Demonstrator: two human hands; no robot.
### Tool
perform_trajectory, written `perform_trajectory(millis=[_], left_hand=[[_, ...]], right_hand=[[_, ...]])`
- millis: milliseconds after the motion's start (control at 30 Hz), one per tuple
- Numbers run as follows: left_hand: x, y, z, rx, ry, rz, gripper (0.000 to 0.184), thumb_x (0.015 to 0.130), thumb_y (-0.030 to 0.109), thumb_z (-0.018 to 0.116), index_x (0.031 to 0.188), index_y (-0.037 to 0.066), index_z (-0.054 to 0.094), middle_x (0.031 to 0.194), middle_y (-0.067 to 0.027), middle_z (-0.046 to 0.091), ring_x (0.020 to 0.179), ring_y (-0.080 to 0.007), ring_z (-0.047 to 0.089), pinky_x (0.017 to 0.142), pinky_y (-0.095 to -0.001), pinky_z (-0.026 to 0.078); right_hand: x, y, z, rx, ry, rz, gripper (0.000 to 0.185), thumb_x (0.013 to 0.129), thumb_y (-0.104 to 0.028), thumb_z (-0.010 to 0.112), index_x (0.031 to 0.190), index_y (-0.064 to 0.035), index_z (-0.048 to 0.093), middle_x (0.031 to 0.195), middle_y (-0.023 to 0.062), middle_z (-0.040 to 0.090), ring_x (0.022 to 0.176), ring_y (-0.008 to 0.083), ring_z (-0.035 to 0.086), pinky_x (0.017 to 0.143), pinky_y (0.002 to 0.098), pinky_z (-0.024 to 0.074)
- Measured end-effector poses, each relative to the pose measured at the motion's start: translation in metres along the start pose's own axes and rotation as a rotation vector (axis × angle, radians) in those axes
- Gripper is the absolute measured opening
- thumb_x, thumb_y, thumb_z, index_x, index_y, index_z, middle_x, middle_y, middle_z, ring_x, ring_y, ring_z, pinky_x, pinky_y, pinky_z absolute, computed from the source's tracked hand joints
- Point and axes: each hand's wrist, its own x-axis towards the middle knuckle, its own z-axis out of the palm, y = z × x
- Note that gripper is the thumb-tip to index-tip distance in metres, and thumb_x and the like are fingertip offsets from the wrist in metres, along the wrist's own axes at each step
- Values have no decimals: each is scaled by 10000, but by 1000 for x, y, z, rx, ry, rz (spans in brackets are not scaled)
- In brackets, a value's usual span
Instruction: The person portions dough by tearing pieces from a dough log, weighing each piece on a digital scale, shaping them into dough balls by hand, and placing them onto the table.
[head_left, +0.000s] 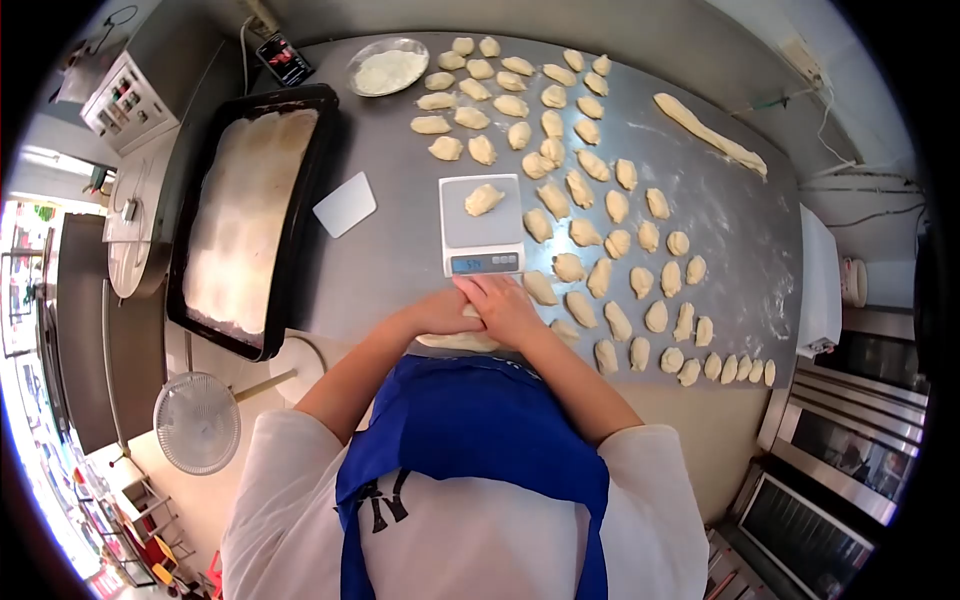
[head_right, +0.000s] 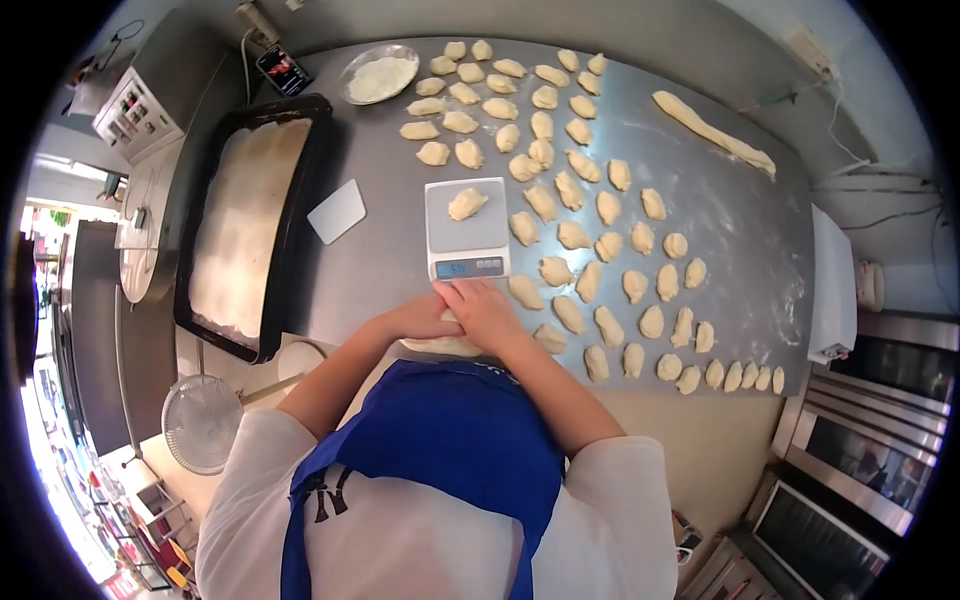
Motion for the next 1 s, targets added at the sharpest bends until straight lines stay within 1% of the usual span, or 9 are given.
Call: perform_trajectory(millis=[67,167,267,367,433,500,700,867,1000], left_hand=[[0,0,-5,63,-54,-98,565,803,461,702,1195,57,654,1127,-217,691,1060,-391,649,911,-482,509],[-11,12,-25,225,-100,-213,495,784,436,713,1125,79,675,1060,-184,714,998,-385,668,876,-488,523],[-16,19,-35,310,-198,-176,448,784,451,708,1080,115,689,1017,-171,721,965,-392,671,851,-478,529],[-5,8,-19,213,-137,-142,405,752,434,734,1030,140,705,987,-143,724,959,-366,679,836,-469,538],[0,-3,-15,173,-118,-189,427,725,439,761,1033,147,710,983,-142,724,956,-364,678,843,-469,536],[1,-11,-18,52,-140,-150,489,704,454,783,1073,144,702,996,-147,726,956,-363,678,856,-463,533],[7,5,0,-148,21,71,522,743,433,792,1137,108,682,1056,-155,724,973,-352,685,860,-435,535],[8,11,7,81,-49,-2,458,831,440,740,1131,104,657,1039,-134,714,932,-370,675,812,-469,534],[8,-3,7,409,-73,189,373,879,471,676,968,109,660,975,-113,700,899,-344,681,779,-451,536]], right_hand=[[-2,11,27,253,-287,252,521,791,-236,744,1265,-86,590,1123,152,678,1001,367,654,860,437,537],[2,14,17,121,-605,408,482,813,-272,733,1244,-95,610,1126,159,683,991,364,663,858,438,535],[23,-6,-11,315,-697,577,451,812,-253,729,1222,-88,634,1130,175,665,1032,380,636,885,454,516],[27,-13,-33,376,-593,398,451,804,-248,729,1217,-88,646,1072,151,682,1006,381,642,868,464,520],[27,-4,-39,382,-537,430,386,803,-237,745,1142,-60,694,973,130,719,899,336,683,806,428,541],[33,6,-46,674,-550,765,299,804,-226,753,1038,-39,737,874,125,742,783,279,705,749,373,551],[42,10,-43,526,-542,742,197,771,-199,758,893,-45,762,809,120,742,730,251,708,697,347,550],[31,26,-38,462,-618,636,180,715,-185,769,833,-48,757,801,126,738,715,273,699,684,358,548],[23,22,-27,508,-692,566,149,716,-138,767,817,-32,743,761,107,730,662,221,683,659,326,542]])
